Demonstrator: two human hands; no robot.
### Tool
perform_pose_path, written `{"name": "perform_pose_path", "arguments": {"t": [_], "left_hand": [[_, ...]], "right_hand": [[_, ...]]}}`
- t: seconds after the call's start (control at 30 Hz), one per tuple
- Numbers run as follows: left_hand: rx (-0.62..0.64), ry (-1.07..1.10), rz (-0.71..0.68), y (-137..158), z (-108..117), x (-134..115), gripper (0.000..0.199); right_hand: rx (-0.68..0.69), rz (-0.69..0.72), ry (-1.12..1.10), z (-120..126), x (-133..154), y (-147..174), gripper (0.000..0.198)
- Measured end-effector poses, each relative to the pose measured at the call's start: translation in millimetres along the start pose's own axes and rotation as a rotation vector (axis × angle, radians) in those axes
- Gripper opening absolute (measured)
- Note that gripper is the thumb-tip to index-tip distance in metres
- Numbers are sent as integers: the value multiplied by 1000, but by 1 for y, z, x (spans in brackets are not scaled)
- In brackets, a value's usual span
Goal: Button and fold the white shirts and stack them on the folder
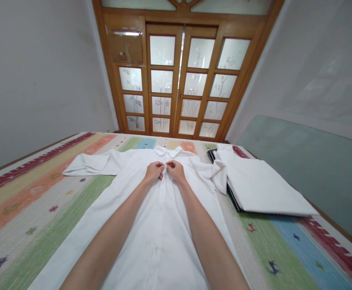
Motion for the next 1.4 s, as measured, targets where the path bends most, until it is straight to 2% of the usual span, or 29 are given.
{"name": "perform_pose_path", "arguments": {"t": [0.17, 0.3, 0.4, 0.53, 0.87, 1.1, 1.4], "left_hand": [[-42, 12, 22, -1, 2, 1, 6], [-59, 16, 23, 0, 3, 0, 16], [-59, -64, -32, 3, 4, -5, 21], [-71, -155, -62, 6, 7, -8, 14], [21, 117, 38, -3, 1, 10, 13], [14, 77, 7, -5, 2, 12, 12], [-58, -19, -39, -5, 6, 11, 15]], "right_hand": [[26, 19, -73, -1, 2, 1, 16], [20, 33, -84, 0, 4, 3, 13], [10, 52, -60, 1, 4, 4, 12], [23, 45, -37, 1, 4, 5, 8], [0, 21, 10, 4, 8, 8, 6], [-13, 48, 32, 4, 9, 10, 6], [-32, 26, 10, 3, 6, 9, 9]]}}
Point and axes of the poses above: each hand's wrist, its own y-axis away from the middle knuckle, its own z-axis out of the back of the hand, x = y × z, the point moved 5 cm from there along -y, towards the middle knuckle, and after that the axes turned 8 degrees about -z, right-handed, at the moved point
